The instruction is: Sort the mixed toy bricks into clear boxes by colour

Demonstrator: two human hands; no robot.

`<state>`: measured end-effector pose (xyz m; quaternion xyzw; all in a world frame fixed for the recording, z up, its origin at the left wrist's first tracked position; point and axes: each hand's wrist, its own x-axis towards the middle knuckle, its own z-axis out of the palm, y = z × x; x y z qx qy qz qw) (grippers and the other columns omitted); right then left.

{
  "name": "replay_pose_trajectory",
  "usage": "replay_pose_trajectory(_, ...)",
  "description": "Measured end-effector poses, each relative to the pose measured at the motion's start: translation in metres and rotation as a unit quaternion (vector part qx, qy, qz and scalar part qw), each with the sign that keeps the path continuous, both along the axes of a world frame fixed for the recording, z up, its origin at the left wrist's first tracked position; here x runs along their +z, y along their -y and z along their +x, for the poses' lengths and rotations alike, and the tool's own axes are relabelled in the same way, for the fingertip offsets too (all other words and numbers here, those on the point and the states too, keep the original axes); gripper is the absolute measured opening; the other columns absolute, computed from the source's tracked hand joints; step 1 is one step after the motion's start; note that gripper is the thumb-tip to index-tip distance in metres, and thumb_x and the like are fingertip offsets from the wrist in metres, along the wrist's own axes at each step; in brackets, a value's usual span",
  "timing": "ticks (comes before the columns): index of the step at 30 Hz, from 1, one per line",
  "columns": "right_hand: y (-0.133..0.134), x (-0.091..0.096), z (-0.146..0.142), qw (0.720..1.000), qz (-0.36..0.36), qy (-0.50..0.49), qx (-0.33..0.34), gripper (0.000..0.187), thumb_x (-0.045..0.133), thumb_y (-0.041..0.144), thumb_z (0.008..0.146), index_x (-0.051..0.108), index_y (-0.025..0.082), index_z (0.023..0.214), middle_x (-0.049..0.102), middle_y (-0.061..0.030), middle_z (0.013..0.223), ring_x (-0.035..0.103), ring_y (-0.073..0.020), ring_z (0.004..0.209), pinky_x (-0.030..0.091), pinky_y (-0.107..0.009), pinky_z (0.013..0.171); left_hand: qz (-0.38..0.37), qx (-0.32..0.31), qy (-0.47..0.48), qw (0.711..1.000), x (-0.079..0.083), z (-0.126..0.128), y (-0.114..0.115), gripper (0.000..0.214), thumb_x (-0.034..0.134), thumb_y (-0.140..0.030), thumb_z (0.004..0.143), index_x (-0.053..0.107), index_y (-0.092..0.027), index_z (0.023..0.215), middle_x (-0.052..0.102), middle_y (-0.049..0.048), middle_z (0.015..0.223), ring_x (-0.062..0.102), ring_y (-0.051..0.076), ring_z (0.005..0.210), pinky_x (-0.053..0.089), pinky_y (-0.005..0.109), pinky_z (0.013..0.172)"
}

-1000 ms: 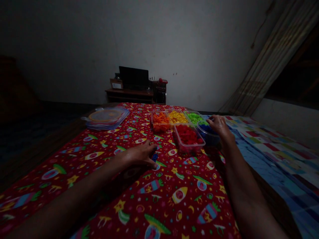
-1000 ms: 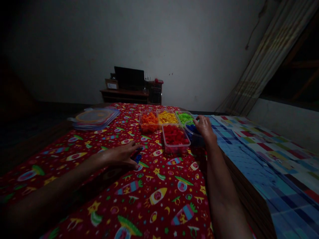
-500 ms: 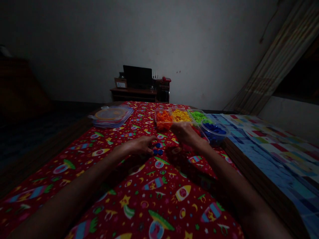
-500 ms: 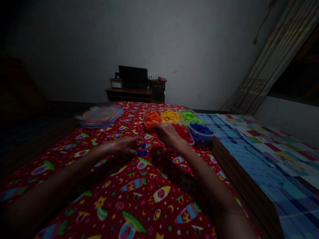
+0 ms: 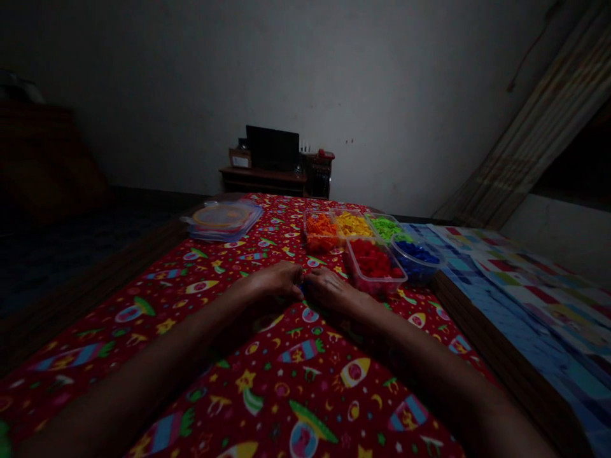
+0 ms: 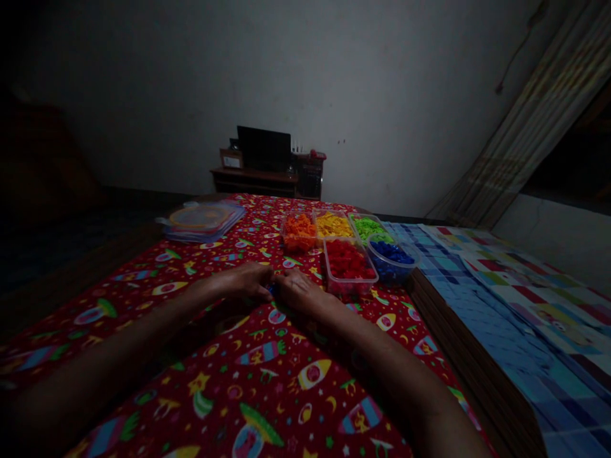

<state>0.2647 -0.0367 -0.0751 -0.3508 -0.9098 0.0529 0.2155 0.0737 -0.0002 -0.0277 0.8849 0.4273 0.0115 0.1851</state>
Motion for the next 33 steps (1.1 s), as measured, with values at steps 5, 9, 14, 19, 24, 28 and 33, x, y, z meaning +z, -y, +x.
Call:
replay_pose_trajectory(5, 0.001, 0.000, 0.001, 0.997, -0.009, -0.060, -0.054, 0.017, 0.044, 0.013, 0.082, 0.057, 0.013, 0.093, 0.057, -0.0060, 0.083, 0.049, -0.0143, 0.076, 0.040, -0.026, 0.072, 0.023, -0.021, 0.034, 0.999, -0.008, 0.004, 0.001, 0.013, 0.061, -0.028, 0.067, 0.064, -0.016, 0.067, 0.060, -0.0020, 0.058, 0.050, 0.011, 0.052, 0.031, 0.019, 0.047)
replay_pose_trajectory(9, -0.004, 0.008, 0.000, 0.985, -0.050, -0.130, -0.104, 0.018, 0.046, 0.017, 0.081, 0.057, 0.014, 0.096, 0.059, -0.0030, 0.080, 0.050, -0.0132, 0.072, 0.038, -0.025, 0.068, -0.003, -0.005, 0.078, 0.997, -0.008, 0.001, -0.001, 0.020, 0.056, -0.031, 0.071, 0.066, -0.015, 0.064, 0.060, -0.0014, 0.055, 0.050, 0.010, 0.049, 0.031, 0.018, 0.046)
replay_pose_trajectory(14, -0.006, 0.011, -0.001, 0.981, -0.070, -0.150, -0.105, 0.018, 0.048, 0.024, 0.085, 0.056, 0.015, 0.098, 0.061, -0.0040, 0.083, 0.054, -0.0137, 0.074, 0.038, -0.024, 0.067, -0.055, 0.050, 0.090, 0.993, -0.004, -0.008, -0.013, 0.021, 0.063, -0.036, 0.063, 0.068, -0.016, 0.069, 0.064, -0.0018, 0.058, 0.055, 0.011, 0.053, 0.034, 0.017, 0.046)
replay_pose_trajectory(19, 0.003, 0.006, -0.009, 0.996, -0.049, -0.072, -0.035, 0.018, 0.056, 0.024, 0.082, 0.058, 0.016, 0.097, 0.060, -0.0053, 0.087, 0.052, -0.0138, 0.076, 0.037, -0.024, 0.069, -0.050, 0.064, 0.099, 0.992, -0.006, -0.016, -0.024, 0.024, 0.070, -0.034, 0.053, 0.068, -0.018, 0.071, 0.066, -0.0033, 0.062, 0.056, 0.012, 0.058, 0.036, 0.017, 0.048)
replay_pose_trajectory(24, 0.003, 0.011, -0.014, 0.978, -0.123, -0.148, -0.075, 0.011, 0.053, 0.021, 0.080, 0.061, 0.016, 0.086, 0.059, -0.0006, 0.073, 0.049, -0.0109, 0.064, 0.037, -0.022, 0.061, -0.079, 0.085, 0.162, 0.980, -0.011, -0.010, -0.024, 0.031, 0.072, -0.038, 0.052, 0.065, -0.018, 0.073, 0.062, -0.0040, 0.058, 0.056, 0.013, 0.056, 0.037, 0.020, 0.049)
replay_pose_trajectory(28, -0.005, 0.018, -0.019, 0.851, -0.331, -0.373, -0.164, 0.015, 0.058, 0.030, 0.076, 0.060, 0.017, 0.083, 0.059, 0.0016, 0.066, 0.051, -0.0102, 0.055, 0.040, -0.022, 0.053, -0.103, 0.094, 0.264, 0.955, -0.014, -0.001, -0.023, 0.045, 0.070, -0.037, 0.052, 0.061, -0.016, 0.091, 0.061, -0.0037, 0.062, 0.058, 0.014, 0.057, 0.043, 0.022, 0.052)
replay_pose_trajectory(33, -0.008, 0.022, -0.023, 0.678, -0.484, -0.538, -0.128, 0.023, 0.059, 0.040, 0.076, 0.058, 0.017, 0.074, 0.059, 0.0006, 0.070, 0.052, -0.0081, 0.059, 0.046, -0.020, 0.057, 0.000, 0.069, 0.293, 0.954, -0.006, 0.009, -0.007, 0.043, 0.064, -0.029, 0.062, 0.059, -0.019, 0.104, 0.064, -0.0014, 0.079, 0.060, 0.015, 0.068, 0.047, 0.023, 0.059)
